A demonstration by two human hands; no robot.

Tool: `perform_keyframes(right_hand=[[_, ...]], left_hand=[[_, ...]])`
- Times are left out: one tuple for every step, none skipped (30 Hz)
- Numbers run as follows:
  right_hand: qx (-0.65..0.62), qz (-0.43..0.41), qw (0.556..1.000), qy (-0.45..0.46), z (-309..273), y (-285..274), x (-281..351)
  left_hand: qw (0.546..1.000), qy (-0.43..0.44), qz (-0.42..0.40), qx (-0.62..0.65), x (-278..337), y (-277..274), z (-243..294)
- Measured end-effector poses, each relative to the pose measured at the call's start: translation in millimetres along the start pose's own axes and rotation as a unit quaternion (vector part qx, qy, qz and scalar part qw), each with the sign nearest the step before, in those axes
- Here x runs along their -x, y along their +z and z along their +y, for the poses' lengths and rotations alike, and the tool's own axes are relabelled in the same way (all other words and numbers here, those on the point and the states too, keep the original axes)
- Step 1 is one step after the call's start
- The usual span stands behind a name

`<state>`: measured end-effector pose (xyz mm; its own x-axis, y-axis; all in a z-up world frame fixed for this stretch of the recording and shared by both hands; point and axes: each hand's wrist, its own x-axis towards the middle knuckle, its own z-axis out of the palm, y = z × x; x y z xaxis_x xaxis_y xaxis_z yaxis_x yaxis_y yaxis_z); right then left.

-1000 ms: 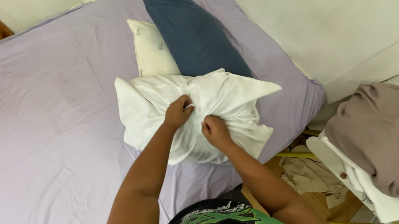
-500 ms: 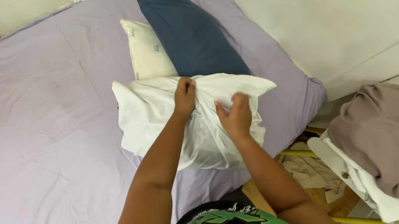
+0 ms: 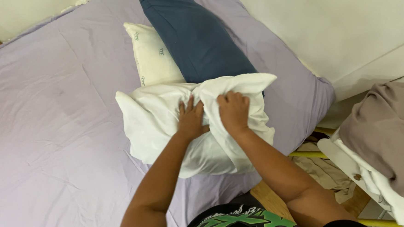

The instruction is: The person puts a white pillowcase onto a dark blue pillow with a star and moon pattern. They repeatedly pull the fabric over the pillow, tuck the corners, and smooth the surface. The person also adjusts the purple bedsheet on the bed.

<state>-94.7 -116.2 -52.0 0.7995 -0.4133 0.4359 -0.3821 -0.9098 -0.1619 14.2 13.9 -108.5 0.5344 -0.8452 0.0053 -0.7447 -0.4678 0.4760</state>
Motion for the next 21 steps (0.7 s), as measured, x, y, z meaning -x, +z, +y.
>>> perform_keyframes(right_hand=[[-0.009,0.009,0.999,-0.052,-9.0,2.8,2.2],[-0.016,0.019,0.994,-0.104,-17.7,5.9,3.5],[-0.015,0.02,0.994,-0.104,-27.9,5.3,8.1],[-0.021,0.007,0.992,-0.125,-37.5,4.3,13.4],[-0.027,-0.006,0.989,-0.146,-46.9,3.6,18.7],[-0.026,-0.007,0.989,-0.145,-49.0,2.5,22.3],[-0.075,-0.018,0.986,-0.148,-50.9,1.3,25.9],[-0.123,-0.028,0.98,-0.152,-52.1,0.7,28.3],[-0.124,-0.028,0.98,-0.152,-46.3,-6.6,24.7],[-0.182,0.001,0.979,-0.087,-39.4,-14.0,17.9],[-0.239,0.031,0.97,-0.023,-32.7,-21.6,11.1],[-0.239,0.03,0.97,-0.023,-27.8,-26.2,12.3],[-0.247,0.066,0.966,-0.03,-22.5,-30.7,13.4],[-0.254,0.104,0.961,-0.036,-17.5,-34.5,12.6],[-0.254,0.106,0.961,-0.036,-14.7,-37.9,20.3],[-0.245,0.104,0.963,-0.035,-12.7,-41.6,29.6],[-0.236,0.103,0.966,-0.035,-10.7,-45.2,39.0],[-0.236,0.103,0.966,-0.034,-7.2,-42.9,48.9],[-0.179,0.094,0.979,-0.003,-3.7,-40.5,59.0],[-0.122,0.082,0.989,0.028,-0.8,-39.2,71.9],[-0.123,0.079,0.989,0.029,1.2,-39.0,75.4]], left_hand=[[0.999,-0.001,0.003,-0.042,-8.7,23.9,-8.5],[0.997,-0.002,0.007,-0.082,-18.5,47.9,-17.0],[0.997,0.0,0.008,-0.082,-26.0,65.8,-22.8],[0.997,-0.01,0.06,-0.048,-33.0,84.3,-27.7],[0.994,-0.02,0.111,-0.014,-40.3,103.0,-32.5],[0.994,-0.019,0.109,-0.013,-41.8,103.0,-30.8],[0.984,-0.043,0.168,0.047,-43.3,103.2,-29.0],[0.966,-0.067,0.227,0.105,-46.5,102.8,-27.5],[0.966,-0.066,0.227,0.105,-42.9,78.9,-11.7],[0.964,-0.117,0.21,0.111,-43.1,53.3,4.2],[0.96,-0.167,0.193,0.116,-42.9,27.7,20.2],[0.96,-0.168,0.192,0.116,-40.1,11.6,29.8],[0.942,-0.176,0.215,0.185,-37.5,-4.4,39.4],[0.92,-0.181,0.238,0.252,-37.0,-21.7,48.1],[0.921,-0.18,0.238,0.251,-44.0,-18.7,44.7],[0.889,-0.161,0.289,0.316,-48.8,-15.0,41.2],[0.851,-0.14,0.337,0.378,-53.5,-11.2,37.6],[0.851,-0.14,0.337,0.377,-64.8,-7.0,29.4],[0.807,-0.168,0.357,0.44,-75.9,-2.7,21.0],[0.756,-0.197,0.373,0.5,-83.7,3.2,13.2],[0.756,-0.2,0.373,0.5,-93.2,13.7,3.5]])
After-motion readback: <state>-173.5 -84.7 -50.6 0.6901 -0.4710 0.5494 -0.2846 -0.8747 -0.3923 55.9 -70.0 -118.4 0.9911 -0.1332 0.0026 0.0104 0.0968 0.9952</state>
